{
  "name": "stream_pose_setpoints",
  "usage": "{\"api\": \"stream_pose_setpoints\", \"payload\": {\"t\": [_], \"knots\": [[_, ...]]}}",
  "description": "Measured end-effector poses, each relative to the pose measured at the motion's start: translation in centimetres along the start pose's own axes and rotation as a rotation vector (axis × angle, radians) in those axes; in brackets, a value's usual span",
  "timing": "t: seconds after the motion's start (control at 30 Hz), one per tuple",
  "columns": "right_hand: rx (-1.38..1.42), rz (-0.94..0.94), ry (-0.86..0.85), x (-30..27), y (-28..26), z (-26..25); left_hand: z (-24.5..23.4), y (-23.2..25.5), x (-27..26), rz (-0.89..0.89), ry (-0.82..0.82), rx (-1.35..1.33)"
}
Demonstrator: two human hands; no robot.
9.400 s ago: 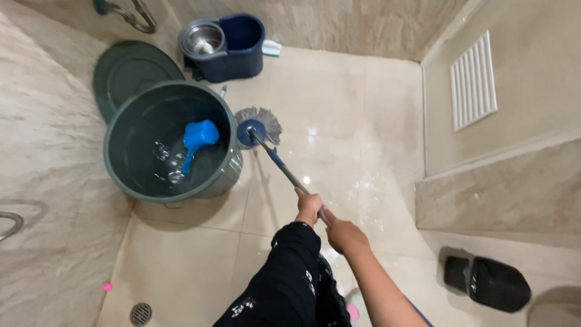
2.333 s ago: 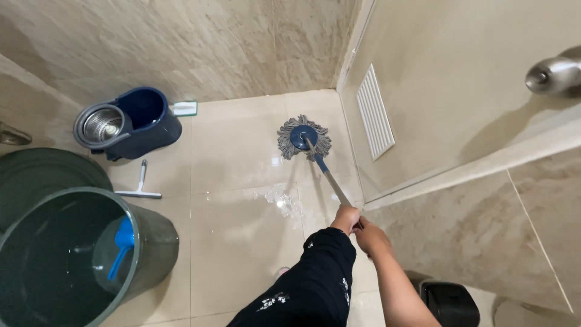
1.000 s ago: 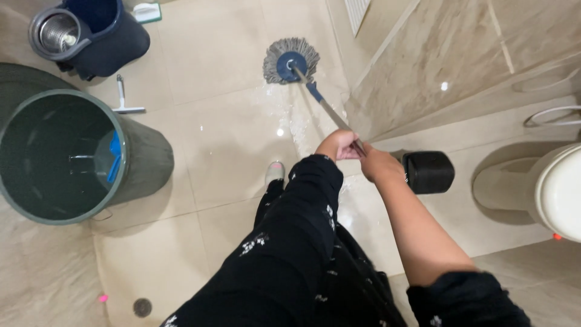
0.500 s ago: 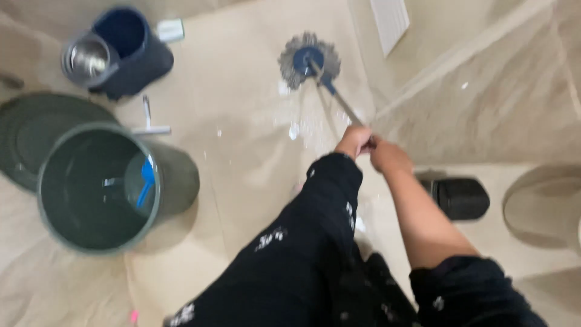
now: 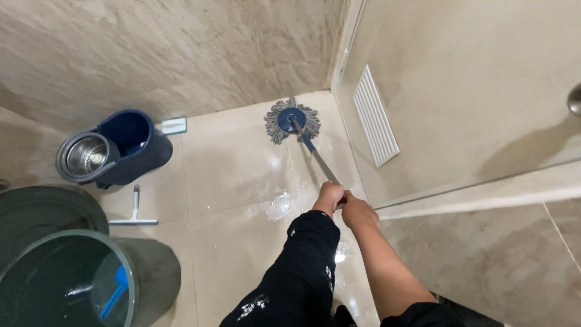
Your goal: The recorder mops the bathroom floor, preparing the cleaning solution and water first.
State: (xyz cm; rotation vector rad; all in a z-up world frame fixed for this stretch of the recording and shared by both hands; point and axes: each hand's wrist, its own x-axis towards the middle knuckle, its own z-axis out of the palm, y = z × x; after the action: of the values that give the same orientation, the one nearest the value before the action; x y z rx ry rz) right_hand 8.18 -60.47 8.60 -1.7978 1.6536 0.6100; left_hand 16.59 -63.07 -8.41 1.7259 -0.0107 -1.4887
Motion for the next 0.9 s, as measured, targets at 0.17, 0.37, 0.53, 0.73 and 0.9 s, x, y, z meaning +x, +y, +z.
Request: {"api": "stream_pose_setpoints", "payload": {"t": [0.17,0.37,0.53,0.73,0.9], "knots": [[-0.037,-0.007,-0.012,3.9,-1.3,0.0,-0.2,2.5,2.8,-0.007,0.027,0.056],[-0.054,0.009,-0.056,3.8,0.1,2.4,-0.2,0.0,3.3,0.004,0.055,0.142],[0.007,0.001,-0.052,0.9,2.1,4.3,-0.7,-3.5,3.2,0.020,0.022,0.217],[0.036,-0.100,-0.004,-3.0,9.0,7.1,1.7,-7.6,-3.0,-0.018,-0.117,0.241],[0.012,-0.088,-0.067,-10.3,15.5,8.6,4.3,-14.6,-8.3,-0.103,-0.178,0.254]]}}
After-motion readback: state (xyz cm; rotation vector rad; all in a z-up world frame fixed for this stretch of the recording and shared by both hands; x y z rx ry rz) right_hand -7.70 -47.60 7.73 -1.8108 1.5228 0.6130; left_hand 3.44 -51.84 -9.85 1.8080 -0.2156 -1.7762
